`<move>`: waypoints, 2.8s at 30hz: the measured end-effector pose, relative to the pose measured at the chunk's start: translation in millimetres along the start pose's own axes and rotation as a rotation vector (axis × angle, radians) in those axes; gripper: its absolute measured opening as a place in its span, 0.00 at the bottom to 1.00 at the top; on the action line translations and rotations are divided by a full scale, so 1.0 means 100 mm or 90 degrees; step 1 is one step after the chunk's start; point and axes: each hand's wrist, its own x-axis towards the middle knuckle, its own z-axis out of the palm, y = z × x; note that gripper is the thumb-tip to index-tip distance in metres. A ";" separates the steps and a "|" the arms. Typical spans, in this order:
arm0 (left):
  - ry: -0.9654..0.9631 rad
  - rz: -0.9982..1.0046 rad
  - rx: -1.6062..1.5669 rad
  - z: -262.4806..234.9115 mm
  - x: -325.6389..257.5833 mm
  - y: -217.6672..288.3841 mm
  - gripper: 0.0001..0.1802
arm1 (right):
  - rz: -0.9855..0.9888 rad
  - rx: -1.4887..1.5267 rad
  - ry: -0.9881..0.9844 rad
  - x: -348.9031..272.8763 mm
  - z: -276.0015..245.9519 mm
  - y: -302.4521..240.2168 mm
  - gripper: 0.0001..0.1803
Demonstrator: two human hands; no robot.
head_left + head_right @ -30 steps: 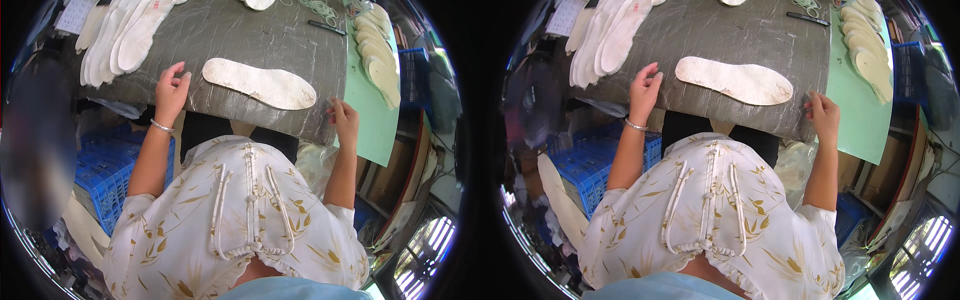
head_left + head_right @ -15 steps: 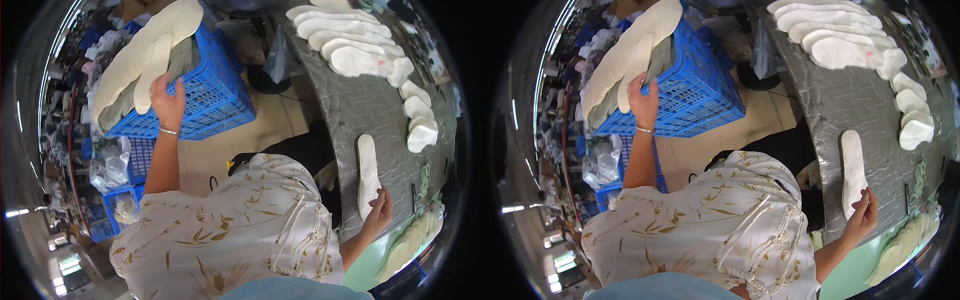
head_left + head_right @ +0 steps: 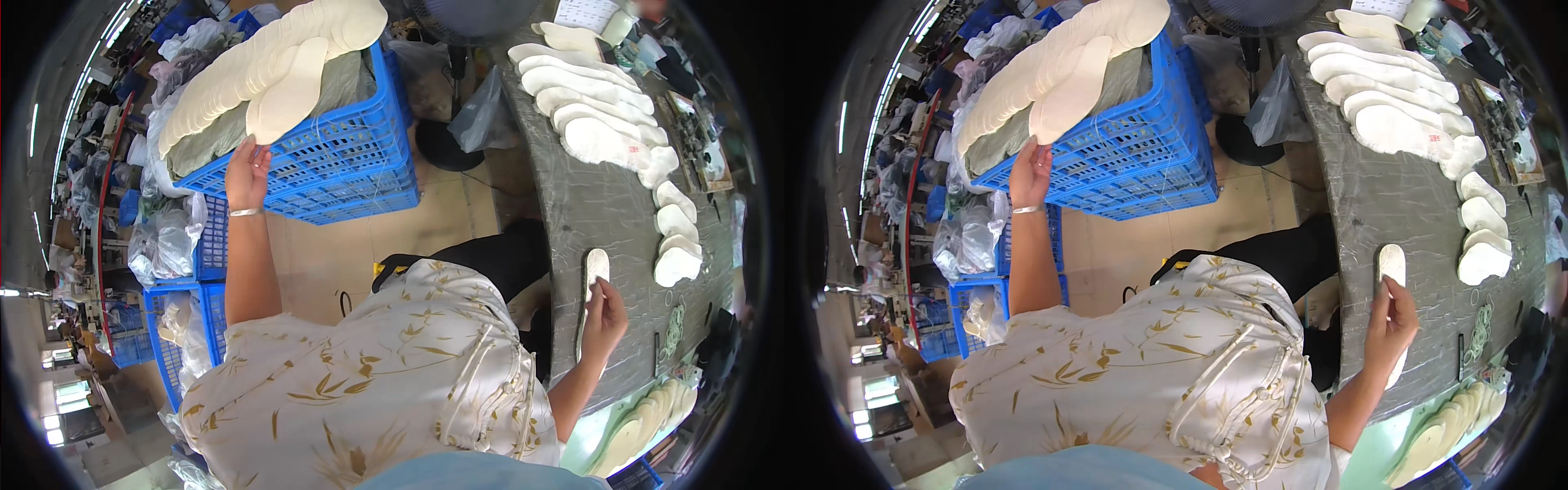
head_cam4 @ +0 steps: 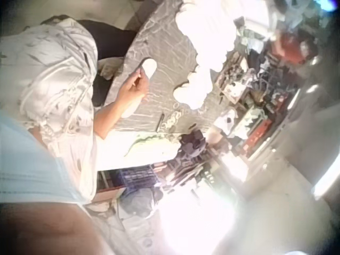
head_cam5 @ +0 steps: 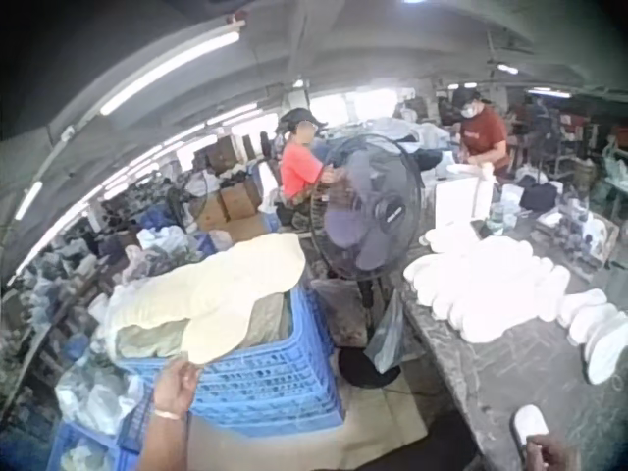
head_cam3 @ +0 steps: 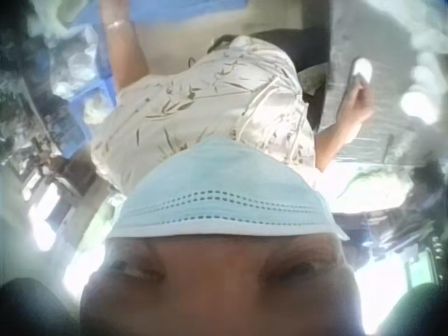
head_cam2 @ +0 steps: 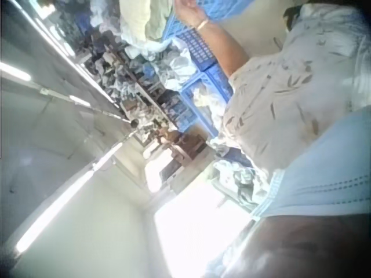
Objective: Assemble shoe insoles by aligning and folding components.
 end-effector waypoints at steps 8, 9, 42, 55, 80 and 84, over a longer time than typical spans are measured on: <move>-0.276 0.005 -0.200 0.73 -0.57 -0.23 0.12 | -0.416 0.021 -0.327 0.70 1.36 -1.54 0.14; -0.306 -0.006 -0.214 0.80 -0.64 -0.31 0.11 | -0.491 0.072 -0.329 0.74 1.64 -1.68 0.15; -0.109 -0.154 -0.279 0.43 -0.63 -1.26 0.04 | -0.450 0.004 0.054 2.65 2.89 -2.87 0.13; -0.052 -0.172 -0.221 0.42 -0.63 -1.16 0.09 | -0.489 -0.038 0.133 3.06 1.33 -2.78 0.15; -0.814 -0.293 -0.054 2.28 -1.76 -1.44 0.33 | -0.184 0.091 0.102 0.85 -0.81 -2.10 0.09; -0.893 -0.404 -0.153 2.90 -2.19 -1.43 0.24 | -0.155 -0.012 0.203 0.48 -1.39 -1.63 0.11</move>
